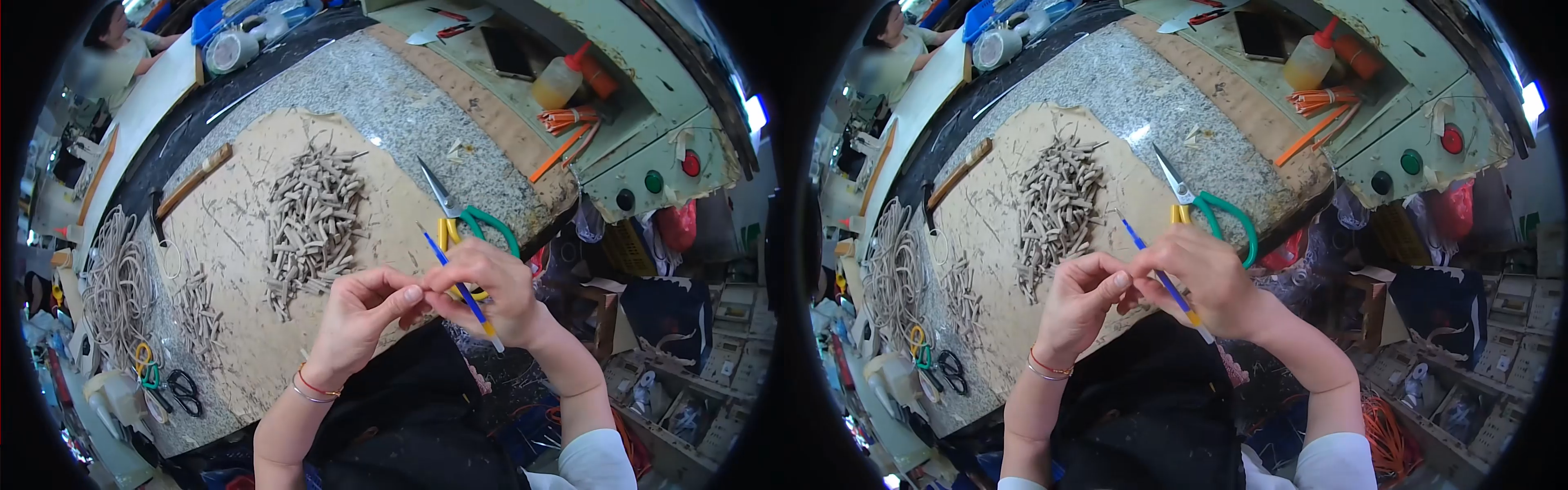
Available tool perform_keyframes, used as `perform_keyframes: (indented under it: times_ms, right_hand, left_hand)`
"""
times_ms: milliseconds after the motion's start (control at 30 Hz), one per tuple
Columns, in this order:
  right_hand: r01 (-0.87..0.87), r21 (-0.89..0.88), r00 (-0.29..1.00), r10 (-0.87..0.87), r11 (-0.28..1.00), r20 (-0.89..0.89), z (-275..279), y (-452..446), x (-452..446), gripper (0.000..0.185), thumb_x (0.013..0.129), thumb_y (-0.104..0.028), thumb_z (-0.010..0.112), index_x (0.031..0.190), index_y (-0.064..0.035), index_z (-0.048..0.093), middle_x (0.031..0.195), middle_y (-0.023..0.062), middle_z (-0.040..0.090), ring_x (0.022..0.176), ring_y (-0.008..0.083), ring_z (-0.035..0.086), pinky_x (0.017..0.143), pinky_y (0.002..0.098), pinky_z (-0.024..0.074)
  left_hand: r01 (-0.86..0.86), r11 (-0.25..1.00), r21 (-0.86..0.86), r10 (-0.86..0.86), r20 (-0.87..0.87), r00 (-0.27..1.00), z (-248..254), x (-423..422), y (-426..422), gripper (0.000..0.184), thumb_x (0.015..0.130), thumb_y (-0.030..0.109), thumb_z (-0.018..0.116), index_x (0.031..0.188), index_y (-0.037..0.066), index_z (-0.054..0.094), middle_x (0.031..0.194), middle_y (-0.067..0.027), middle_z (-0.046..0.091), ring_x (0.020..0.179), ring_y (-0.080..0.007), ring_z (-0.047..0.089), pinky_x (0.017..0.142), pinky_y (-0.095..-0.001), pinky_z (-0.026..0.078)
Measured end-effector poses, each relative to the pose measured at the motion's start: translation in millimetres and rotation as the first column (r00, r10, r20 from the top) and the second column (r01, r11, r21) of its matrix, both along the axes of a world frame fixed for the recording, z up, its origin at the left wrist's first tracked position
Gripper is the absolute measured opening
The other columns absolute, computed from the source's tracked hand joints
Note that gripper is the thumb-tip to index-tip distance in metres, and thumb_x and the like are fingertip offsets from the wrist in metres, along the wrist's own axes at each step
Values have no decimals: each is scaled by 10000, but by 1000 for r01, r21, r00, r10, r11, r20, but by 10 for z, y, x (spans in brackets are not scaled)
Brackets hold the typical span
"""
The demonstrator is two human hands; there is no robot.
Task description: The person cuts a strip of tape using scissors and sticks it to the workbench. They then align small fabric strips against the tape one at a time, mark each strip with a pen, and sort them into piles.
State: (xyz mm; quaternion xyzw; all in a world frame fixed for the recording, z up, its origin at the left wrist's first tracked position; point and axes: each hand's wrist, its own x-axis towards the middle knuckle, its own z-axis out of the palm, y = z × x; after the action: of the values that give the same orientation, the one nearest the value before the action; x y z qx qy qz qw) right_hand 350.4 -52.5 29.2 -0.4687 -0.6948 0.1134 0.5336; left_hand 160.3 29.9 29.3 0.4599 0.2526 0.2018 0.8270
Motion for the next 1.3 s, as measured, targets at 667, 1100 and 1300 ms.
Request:
perform_keyframes:
  times_ms: [667,1100,1300]
  right_hand:
    - [-71,-216,960,8,974,-279,133,-319,-502,161,938,-148,709,1012,-6,725,925,95,721,809,233,675,714,318,532]
    - [-103,-248,858,-40,963,-511,-67,-389,-625,172,981,-165,659,1000,-1,706,861,92,687,756,167,662,693,282,532]
    - [-121,-251,713,-92,960,-696,-221,-551,-752,159,1007,-96,609,1029,37,693,910,106,665,800,160,673,722,277,547]
  left_hand:
    - [-101,981,-167,117,92,989,19,-521,-184,183,1039,149,575,1081,-23,623,915,-97,704,774,-122,662,675,-254,543]
    - [-191,975,111,199,-61,978,110,-465,-372,101,996,87,636,953,-3,621,792,-29,668,710,-54,605,637,-198,492]
    - [-213,955,208,236,-95,967,44,-386,-528,57,987,24,616,939,-8,618,806,-32,665,706,-53,593,634,-200,481]
